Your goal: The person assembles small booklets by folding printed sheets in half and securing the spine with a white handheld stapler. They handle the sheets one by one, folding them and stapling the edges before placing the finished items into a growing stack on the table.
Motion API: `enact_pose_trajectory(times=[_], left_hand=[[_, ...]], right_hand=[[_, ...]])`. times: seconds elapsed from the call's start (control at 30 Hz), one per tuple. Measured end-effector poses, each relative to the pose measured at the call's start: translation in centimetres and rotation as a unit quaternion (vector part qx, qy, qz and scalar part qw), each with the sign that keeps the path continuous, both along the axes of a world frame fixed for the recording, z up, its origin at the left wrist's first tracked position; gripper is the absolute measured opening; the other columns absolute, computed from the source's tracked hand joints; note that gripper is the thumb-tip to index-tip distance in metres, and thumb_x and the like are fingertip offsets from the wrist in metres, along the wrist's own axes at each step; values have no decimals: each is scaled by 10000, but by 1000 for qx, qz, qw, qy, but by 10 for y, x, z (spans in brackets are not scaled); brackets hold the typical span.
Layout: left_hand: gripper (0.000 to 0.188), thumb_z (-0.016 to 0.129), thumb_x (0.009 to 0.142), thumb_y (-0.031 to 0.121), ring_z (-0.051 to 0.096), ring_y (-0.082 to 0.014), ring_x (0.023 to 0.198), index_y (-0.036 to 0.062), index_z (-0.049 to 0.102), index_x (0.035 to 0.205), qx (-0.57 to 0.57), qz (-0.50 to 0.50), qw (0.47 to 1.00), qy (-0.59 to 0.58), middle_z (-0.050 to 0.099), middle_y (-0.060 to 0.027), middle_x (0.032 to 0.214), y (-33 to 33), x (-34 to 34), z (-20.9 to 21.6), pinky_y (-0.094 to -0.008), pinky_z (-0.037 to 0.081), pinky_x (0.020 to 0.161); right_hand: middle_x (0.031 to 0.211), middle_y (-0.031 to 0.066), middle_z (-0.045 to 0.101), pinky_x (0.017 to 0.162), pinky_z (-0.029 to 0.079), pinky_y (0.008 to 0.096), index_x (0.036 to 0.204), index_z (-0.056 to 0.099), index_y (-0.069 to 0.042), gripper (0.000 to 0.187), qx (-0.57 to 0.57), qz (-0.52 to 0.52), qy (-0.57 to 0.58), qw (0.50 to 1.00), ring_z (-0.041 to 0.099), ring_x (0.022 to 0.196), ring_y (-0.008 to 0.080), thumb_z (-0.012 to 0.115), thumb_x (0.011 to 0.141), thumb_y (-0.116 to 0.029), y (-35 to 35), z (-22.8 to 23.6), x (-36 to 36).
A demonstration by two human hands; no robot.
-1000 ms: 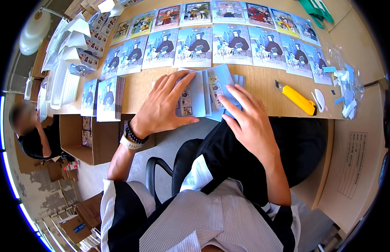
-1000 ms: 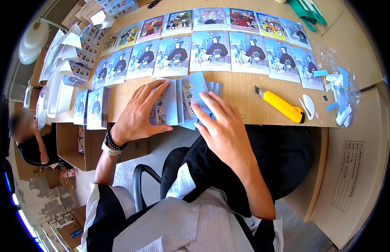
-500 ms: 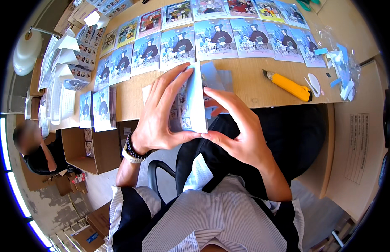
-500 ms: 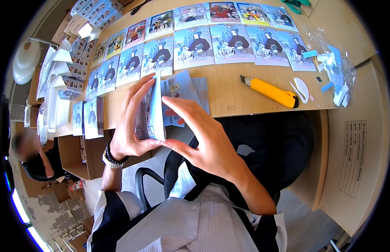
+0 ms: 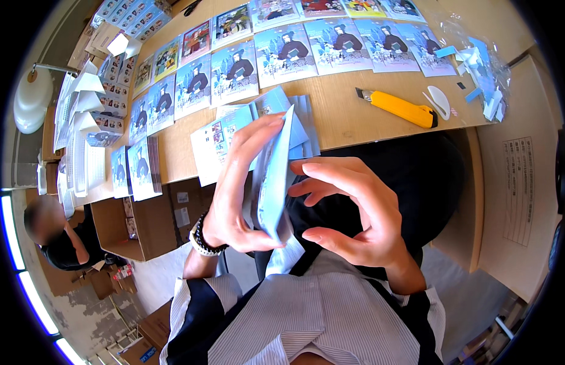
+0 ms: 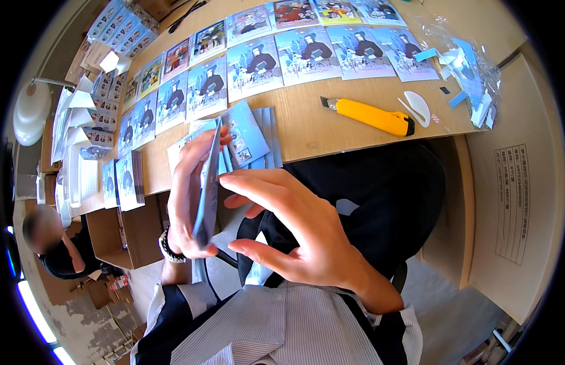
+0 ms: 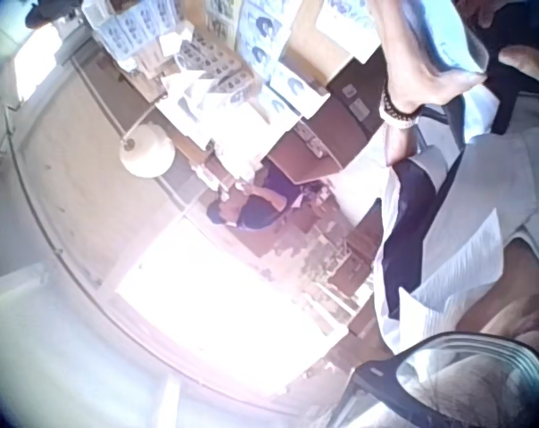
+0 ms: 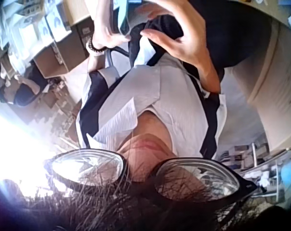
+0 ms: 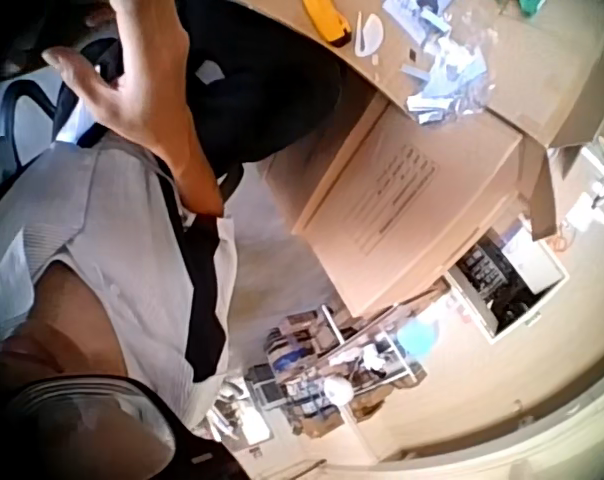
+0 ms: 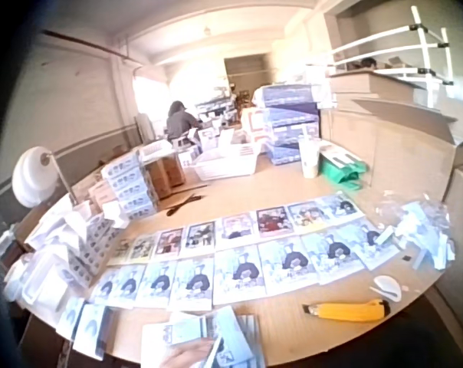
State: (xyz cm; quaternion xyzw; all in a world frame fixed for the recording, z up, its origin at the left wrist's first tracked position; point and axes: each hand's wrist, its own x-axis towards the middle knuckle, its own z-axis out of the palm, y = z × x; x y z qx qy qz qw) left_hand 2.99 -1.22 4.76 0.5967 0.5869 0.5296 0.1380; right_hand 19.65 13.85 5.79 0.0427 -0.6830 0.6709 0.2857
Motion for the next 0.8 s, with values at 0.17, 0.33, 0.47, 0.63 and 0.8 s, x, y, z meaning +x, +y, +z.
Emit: enact_pose_trajectory(times=[0.17,0.33,0.47,0.63,0.8], left_hand=[[1231,730,684,756,399,-373,1397,-39,290,1515,4,-33,917,-397,337,-287,1528,7,46,-13,-473,290,1157],[1243,756,652,752,437,-364,1377,-47,315,1498,-1,23,887,-461,387,-290,1502,16,74,-22,-453,301,1154],[1269,834,586,698,450,-332,1356,-31,331,1494,21,15,919,-393,420,-255,1480,18,64,-33,-430,306,1144],[1209,922,575,521,405,-339,1385,-25,340,1482,43,17,966,-255,371,-226,1489,15,48,-29,-477,278,1169],[1199,954,528,396,363,-366,1419,3,348,1486,29,76,989,-123,353,-224,1490,3,39,-25,-495,295,1163]], right_hand=[[1119,150,685,853,538,369,1145,659,-17,376,216,-170,-69,959,688,983,317,759,786,26,45,9,14],[1084,155,650,863,505,418,1121,622,2,278,375,-406,-217,804,631,993,378,690,852,-8,142,-14,34],[1140,183,650,935,484,441,1205,625,15,384,425,-404,-300,752,596,1101,375,721,841,-63,187,-37,43],[1157,204,644,969,467,449,1216,631,31,444,441,-369,-285,767,590,1106,396,750,791,-20,207,-59,36],[998,187,620,899,477,430,1091,649,0,353,360,-343,-320,806,596,1015,386,772,760,13,229,-65,37]])
